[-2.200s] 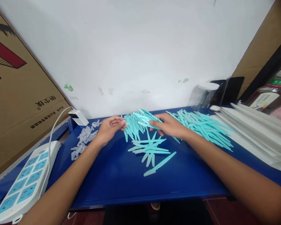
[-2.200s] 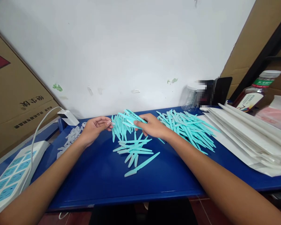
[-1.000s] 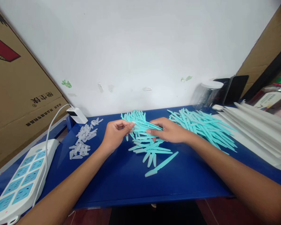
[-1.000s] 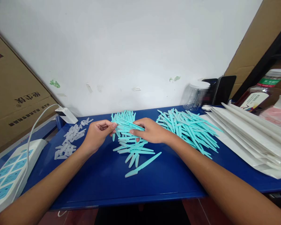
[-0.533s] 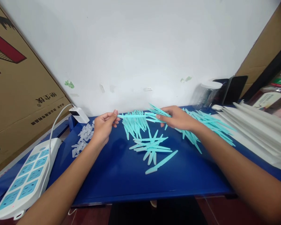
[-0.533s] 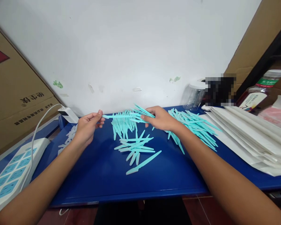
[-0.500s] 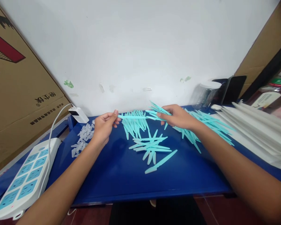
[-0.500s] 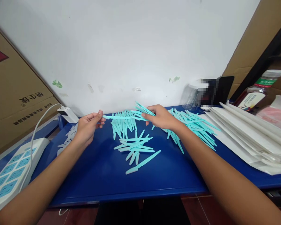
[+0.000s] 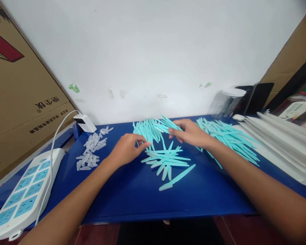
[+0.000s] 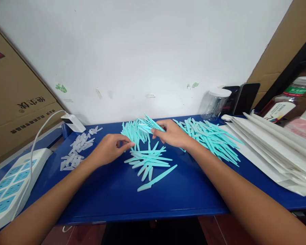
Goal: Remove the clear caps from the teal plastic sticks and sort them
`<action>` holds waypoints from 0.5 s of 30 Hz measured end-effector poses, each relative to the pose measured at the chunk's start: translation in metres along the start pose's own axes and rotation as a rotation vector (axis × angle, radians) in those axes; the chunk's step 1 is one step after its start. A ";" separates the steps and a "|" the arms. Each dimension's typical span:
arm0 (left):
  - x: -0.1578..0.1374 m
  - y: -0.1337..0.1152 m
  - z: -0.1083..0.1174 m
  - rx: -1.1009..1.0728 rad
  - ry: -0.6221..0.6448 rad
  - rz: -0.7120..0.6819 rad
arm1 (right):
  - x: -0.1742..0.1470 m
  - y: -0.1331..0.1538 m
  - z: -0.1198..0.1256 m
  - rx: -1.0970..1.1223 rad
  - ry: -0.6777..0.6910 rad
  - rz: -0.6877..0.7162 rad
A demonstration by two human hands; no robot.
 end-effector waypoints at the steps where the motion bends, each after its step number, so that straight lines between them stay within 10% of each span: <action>1: 0.001 0.011 0.011 0.094 -0.018 0.047 | 0.000 -0.001 -0.001 -0.002 0.008 0.013; 8: -0.016 0.113 0.104 0.458 0.178 0.698 | 0.000 -0.002 0.000 0.037 -0.003 0.056; 15: -0.023 0.149 0.122 0.313 0.107 0.684 | 0.001 -0.004 -0.001 0.010 -0.004 0.036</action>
Point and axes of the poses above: each hand's wrist, its own x-axis towards the middle knuckle, its own z-axis out of the back of the hand, y = z × x, the point moved 3 cm from there along x, towards the middle knuckle, and after that the axes turned 12 degrees about -x, right-handed, at the moved point
